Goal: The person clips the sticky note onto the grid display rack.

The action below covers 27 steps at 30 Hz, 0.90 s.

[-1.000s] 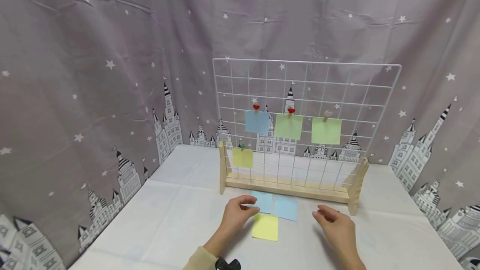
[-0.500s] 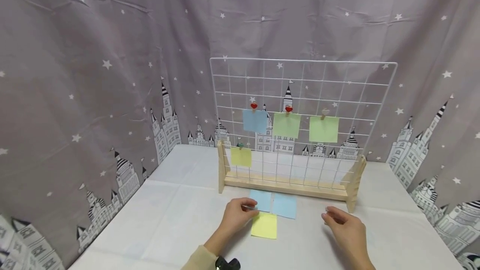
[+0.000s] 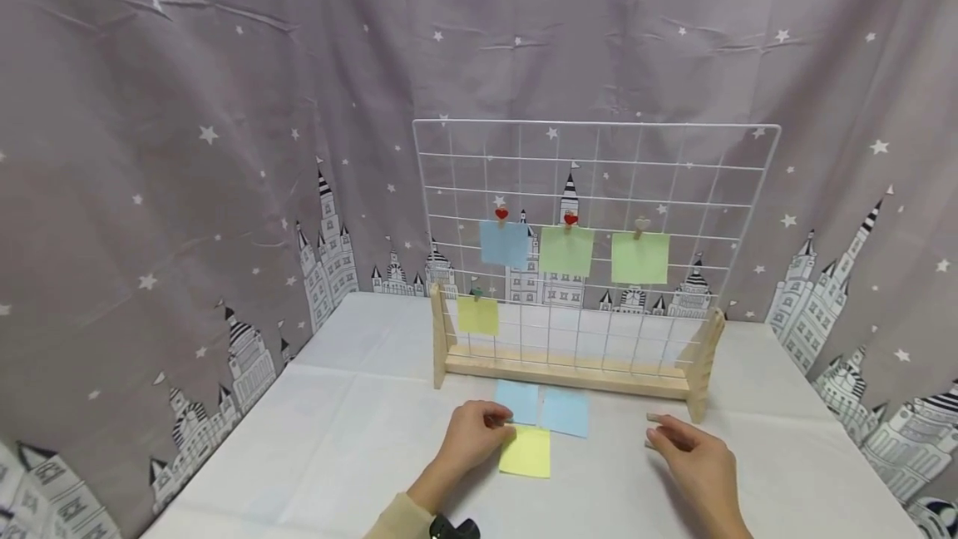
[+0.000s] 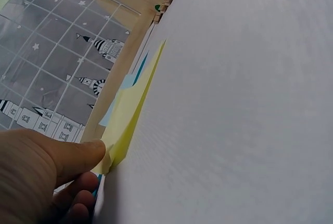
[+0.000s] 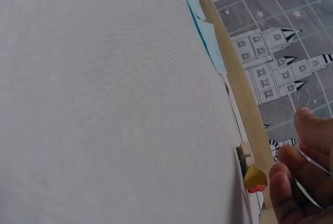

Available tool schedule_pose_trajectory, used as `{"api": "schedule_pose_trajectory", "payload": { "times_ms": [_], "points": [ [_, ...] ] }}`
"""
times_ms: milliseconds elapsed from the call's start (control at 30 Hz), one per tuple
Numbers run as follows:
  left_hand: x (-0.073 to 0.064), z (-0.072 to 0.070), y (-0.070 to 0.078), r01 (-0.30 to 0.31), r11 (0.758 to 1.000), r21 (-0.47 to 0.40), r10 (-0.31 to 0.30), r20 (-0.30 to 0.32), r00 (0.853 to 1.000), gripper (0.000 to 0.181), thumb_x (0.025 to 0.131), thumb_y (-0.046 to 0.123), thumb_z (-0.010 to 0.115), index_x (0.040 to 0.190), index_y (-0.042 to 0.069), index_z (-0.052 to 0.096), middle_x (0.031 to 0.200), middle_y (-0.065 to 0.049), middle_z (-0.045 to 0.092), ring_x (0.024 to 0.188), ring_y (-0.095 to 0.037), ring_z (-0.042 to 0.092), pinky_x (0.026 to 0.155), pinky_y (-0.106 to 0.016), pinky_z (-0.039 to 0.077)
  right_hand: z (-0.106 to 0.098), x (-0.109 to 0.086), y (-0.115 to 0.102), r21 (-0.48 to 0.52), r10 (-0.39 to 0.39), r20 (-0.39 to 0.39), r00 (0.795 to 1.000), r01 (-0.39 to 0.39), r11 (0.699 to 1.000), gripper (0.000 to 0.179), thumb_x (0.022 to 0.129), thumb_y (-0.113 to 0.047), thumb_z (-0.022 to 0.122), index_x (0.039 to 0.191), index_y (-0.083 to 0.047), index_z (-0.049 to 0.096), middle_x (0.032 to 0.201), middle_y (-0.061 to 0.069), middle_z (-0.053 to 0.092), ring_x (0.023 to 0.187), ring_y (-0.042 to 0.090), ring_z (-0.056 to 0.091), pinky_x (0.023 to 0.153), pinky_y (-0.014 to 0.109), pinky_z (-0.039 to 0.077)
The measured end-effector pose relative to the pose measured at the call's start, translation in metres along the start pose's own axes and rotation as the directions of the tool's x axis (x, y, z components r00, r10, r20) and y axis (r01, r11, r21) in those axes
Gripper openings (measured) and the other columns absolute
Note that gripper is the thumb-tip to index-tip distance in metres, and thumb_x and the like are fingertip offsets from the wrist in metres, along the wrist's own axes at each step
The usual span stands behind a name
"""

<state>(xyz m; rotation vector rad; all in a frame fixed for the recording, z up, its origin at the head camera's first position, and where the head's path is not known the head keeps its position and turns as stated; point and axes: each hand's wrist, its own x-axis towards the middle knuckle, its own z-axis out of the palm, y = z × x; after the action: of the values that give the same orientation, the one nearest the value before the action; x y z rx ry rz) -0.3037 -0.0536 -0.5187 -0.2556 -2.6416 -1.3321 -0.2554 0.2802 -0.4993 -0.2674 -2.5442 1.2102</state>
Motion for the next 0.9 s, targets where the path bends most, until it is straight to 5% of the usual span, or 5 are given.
{"api": "schedule_pose_trajectory", "payload": {
  "times_ms": [300,667,900],
  "points": [
    [0.001,-0.001,0.002,-0.031,0.997,0.075,0.027,0.064,0.998,0.016,0.077,0.013,0.084,0.093,0.01,0.081,0.083,0.004,0.071,0.075,-0.006,0.058,0.068,-0.026,0.048,-0.006,0.003,0.006,0.01,0.078,0.04,0.996,-0.078,0.997,0.057,0.087,-0.043,0.082,0.125,-0.002,0.072,0.1,0.009,0.081,0.07,-0.008,0.061,0.06,0.02,0.051],
    [-0.001,-0.001,0.002,-0.062,0.995,0.076,0.056,0.067,0.996,0.005,0.079,0.009,0.081,0.084,0.01,0.079,0.072,0.008,0.065,0.068,-0.003,0.05,0.062,-0.023,0.042,-0.007,0.004,0.015,-0.031,0.113,0.023,0.993,-0.112,0.993,0.053,0.088,-0.041,0.081,0.124,-0.003,0.073,0.1,0.006,0.081,0.074,-0.013,0.054,0.063,0.021,0.046],
    [0.0,0.0,0.002,-0.066,0.994,0.086,0.062,0.047,0.997,0.006,0.082,0.008,0.079,0.081,0.013,0.077,0.072,0.009,0.064,0.068,-0.004,0.05,0.063,-0.023,0.042,-0.008,0.005,0.022,-0.067,0.096,0.024,0.995,-0.094,0.993,0.048,0.087,-0.04,0.083,0.122,-0.006,0.076,0.101,0.004,0.081,0.081,-0.021,0.049,0.085,0.032,0.05]
  ]
}}
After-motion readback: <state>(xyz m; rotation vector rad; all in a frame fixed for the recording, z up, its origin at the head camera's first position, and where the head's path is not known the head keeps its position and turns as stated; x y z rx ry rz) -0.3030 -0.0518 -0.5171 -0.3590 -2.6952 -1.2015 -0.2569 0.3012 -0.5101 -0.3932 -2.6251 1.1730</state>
